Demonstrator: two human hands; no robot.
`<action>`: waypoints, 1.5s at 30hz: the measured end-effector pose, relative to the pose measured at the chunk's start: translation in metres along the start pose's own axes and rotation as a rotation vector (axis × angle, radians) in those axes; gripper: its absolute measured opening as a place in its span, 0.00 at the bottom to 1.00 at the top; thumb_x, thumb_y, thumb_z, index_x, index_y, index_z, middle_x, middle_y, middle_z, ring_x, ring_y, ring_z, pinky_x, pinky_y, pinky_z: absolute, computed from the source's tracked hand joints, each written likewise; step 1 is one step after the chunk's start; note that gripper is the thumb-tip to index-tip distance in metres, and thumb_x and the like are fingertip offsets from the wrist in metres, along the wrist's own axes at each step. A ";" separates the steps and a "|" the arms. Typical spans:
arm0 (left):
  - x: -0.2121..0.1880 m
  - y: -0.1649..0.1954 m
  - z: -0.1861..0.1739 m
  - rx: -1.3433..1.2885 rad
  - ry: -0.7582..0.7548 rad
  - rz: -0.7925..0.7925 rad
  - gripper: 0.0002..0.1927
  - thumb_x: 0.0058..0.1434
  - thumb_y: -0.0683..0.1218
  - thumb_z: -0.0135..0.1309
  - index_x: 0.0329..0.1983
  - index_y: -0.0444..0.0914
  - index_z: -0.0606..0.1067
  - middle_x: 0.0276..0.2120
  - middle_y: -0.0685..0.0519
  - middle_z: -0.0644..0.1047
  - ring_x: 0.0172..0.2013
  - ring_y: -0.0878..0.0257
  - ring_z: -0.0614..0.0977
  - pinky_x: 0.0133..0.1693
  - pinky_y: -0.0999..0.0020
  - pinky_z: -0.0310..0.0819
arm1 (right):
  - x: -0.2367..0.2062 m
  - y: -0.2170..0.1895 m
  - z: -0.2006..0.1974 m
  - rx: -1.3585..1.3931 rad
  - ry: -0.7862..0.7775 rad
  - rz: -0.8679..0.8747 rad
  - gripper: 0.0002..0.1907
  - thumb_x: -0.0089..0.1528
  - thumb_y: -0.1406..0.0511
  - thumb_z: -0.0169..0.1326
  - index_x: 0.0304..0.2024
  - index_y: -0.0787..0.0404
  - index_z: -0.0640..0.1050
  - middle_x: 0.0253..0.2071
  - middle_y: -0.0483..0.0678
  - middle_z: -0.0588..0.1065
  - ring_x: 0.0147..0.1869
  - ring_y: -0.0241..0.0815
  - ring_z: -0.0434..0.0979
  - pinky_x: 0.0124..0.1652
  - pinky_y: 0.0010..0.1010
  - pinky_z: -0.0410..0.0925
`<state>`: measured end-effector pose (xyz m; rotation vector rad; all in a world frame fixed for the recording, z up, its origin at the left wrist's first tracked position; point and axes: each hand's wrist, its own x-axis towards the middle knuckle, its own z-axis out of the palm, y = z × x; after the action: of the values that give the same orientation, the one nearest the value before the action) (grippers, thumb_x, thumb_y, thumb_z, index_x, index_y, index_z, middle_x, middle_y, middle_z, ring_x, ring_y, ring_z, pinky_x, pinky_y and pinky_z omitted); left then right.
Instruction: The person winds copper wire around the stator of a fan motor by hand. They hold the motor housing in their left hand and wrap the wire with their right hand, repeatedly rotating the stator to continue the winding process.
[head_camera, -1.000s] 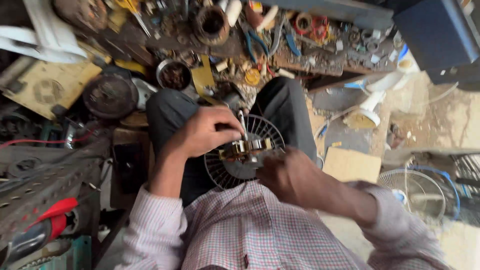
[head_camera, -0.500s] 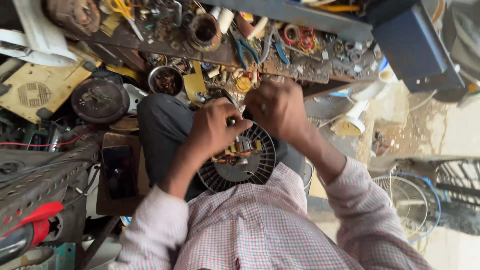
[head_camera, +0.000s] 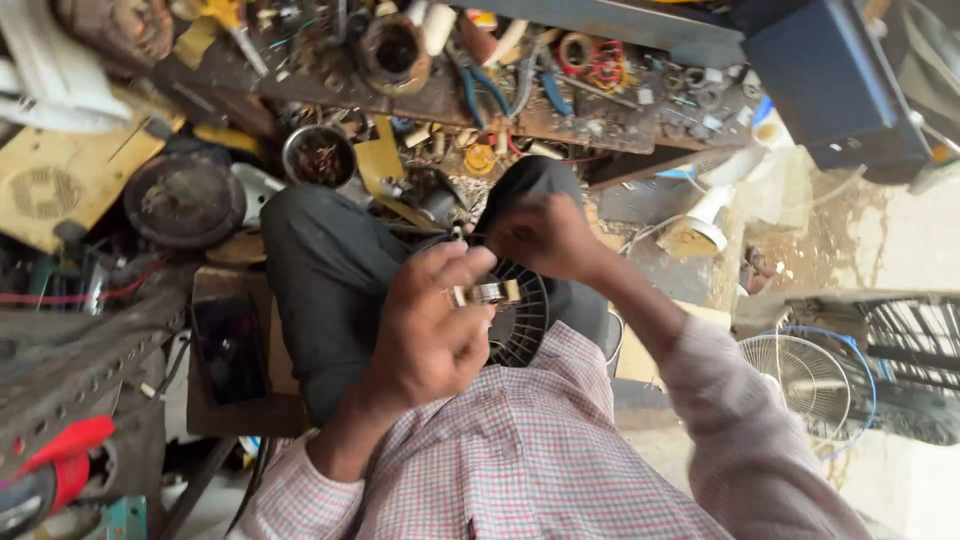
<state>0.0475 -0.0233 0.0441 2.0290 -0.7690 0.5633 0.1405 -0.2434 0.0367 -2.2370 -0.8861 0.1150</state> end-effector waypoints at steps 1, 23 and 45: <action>0.007 -0.006 0.003 -0.159 0.073 -0.132 0.04 0.61 0.42 0.57 0.36 0.37 0.75 0.47 0.44 0.78 0.47 0.46 0.81 0.51 0.52 0.76 | 0.006 0.008 0.004 0.003 0.064 -0.010 0.05 0.56 0.66 0.64 0.35 0.59 0.83 0.32 0.51 0.77 0.34 0.50 0.78 0.34 0.40 0.71; -0.009 0.007 -0.002 0.306 -0.173 0.107 0.06 0.60 0.42 0.55 0.35 0.34 0.80 0.57 0.46 0.75 0.56 0.44 0.77 0.57 0.46 0.70 | -0.047 0.000 0.003 0.067 0.049 0.043 0.05 0.57 0.70 0.64 0.37 0.59 0.83 0.35 0.48 0.79 0.36 0.45 0.79 0.35 0.34 0.72; -0.019 -0.013 0.005 0.051 -0.022 0.078 0.04 0.60 0.40 0.54 0.29 0.37 0.74 0.49 0.42 0.77 0.47 0.40 0.81 0.51 0.45 0.74 | -0.018 0.010 0.010 0.025 0.035 -0.008 0.05 0.58 0.67 0.62 0.36 0.60 0.82 0.34 0.50 0.78 0.38 0.52 0.80 0.38 0.38 0.72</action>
<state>0.0433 -0.0163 0.0219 2.0623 -0.8576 0.6114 0.1291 -0.2539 0.0192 -2.2057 -0.8705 0.0823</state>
